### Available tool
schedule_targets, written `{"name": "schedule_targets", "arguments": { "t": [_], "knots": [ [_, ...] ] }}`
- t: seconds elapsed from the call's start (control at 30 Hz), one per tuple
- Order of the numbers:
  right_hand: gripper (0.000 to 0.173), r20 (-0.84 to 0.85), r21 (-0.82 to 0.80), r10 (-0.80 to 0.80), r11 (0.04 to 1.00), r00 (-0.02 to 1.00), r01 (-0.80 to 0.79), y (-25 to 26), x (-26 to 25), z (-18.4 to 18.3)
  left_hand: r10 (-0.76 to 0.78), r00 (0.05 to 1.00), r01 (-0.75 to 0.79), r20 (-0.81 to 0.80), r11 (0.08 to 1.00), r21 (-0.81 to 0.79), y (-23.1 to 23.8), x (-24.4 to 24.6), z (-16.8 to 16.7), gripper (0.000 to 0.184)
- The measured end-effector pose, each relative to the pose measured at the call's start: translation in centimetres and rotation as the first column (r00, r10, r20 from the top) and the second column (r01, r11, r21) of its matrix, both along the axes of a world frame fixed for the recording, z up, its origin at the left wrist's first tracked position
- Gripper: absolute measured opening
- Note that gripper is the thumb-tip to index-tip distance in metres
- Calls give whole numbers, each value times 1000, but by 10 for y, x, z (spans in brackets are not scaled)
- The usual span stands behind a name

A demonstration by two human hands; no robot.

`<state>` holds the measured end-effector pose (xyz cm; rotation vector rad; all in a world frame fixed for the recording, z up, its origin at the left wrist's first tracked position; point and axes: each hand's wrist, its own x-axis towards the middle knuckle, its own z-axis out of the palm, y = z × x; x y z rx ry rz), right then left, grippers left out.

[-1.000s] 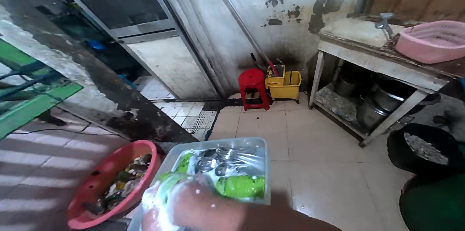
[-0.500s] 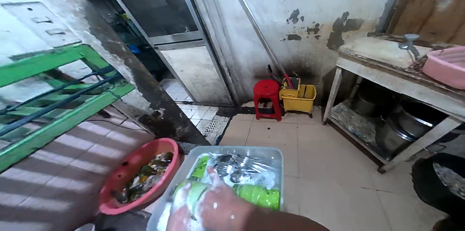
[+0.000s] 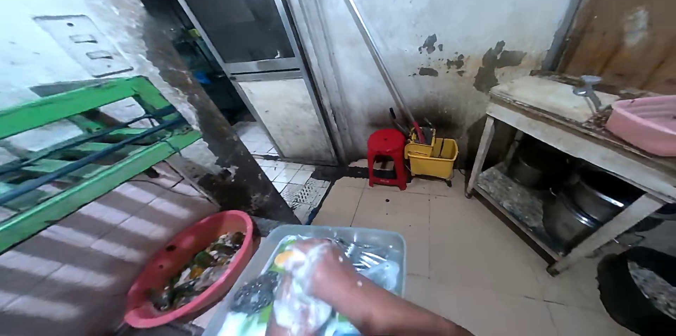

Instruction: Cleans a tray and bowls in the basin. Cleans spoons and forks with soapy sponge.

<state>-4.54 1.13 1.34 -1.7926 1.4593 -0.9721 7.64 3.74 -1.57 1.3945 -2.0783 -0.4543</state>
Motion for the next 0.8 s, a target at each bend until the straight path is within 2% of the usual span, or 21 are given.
{"name": "schedule_targets", "arguments": {
  "t": [0.03,0.07,0.1,0.13,0.17,0.2,0.23,0.27,0.3,0.37,0.4,0.43,0.53,0.57,0.63,0.7,0.8],
  "knots": [
    [41,7,125,-16,992,1000,15,-5,-3,6,-12,1000,12,14,1000,-26,-5,-2,-3,71],
    [42,-2,161,-29,986,1000,29,-4,-2,7,-3,1000,3,5,1000,-31,-10,-1,-6,71],
    [43,-33,112,-31,993,999,35,2,4,6,9,998,-11,-60,999,-34,-18,7,-16,68],
    [43,-68,3,-28,1000,997,28,10,14,2,27,974,-17,-226,999,47,-21,14,-19,58],
    [42,-93,-119,-24,993,995,13,18,25,-5,93,893,-9,-441,982,189,-19,19,-16,47],
    [39,-100,-228,-20,974,995,-3,25,34,-11,180,813,-18,-553,958,286,-17,23,-13,43],
    [37,-84,-315,-39,949,996,10,27,40,-16,226,784,-33,-578,945,324,-14,24,-8,42],
    [38,-57,-352,-81,934,995,56,26,39,-18,232,819,-60,-524,944,325,-8,21,1,42],
    [42,-16,-310,-106,946,994,96,23,33,-14,186,892,-68,-412,957,283,-2,17,9,46],
    [46,9,-41,-98,994,995,98,12,16,9,71,985,-59,-157,995,83,2,13,13,73],
    [45,-16,37,-83,996,996,84,9,15,17,72,994,-69,-80,997,40,1,14,13,80],
    [45,-52,46,-60,997,997,62,9,20,20,102,994,-101,-35,994,32,-1,18,13,80],
    [43,-64,-133,57,989,996,-65,23,47,7,239,970,-237,-52,971,37,-14,56,13,68],
    [42,-79,-146,117,981,990,-128,29,53,4,285,956,-284,-64,958,28,-20,77,13,65],
    [44,-156,60,222,975,962,-216,33,54,1,381,925,-380,-12,924,27,-20,128,18,57],
    [47,-254,290,317,926,914,-241,20,49,-20,478,870,-487,122,871,60,-3,187,17,49],
    [47,-300,441,443,850,845,-289,11,49,-45,541,771,-612,336,776,156,38,274,-5,37]
  ]
}}
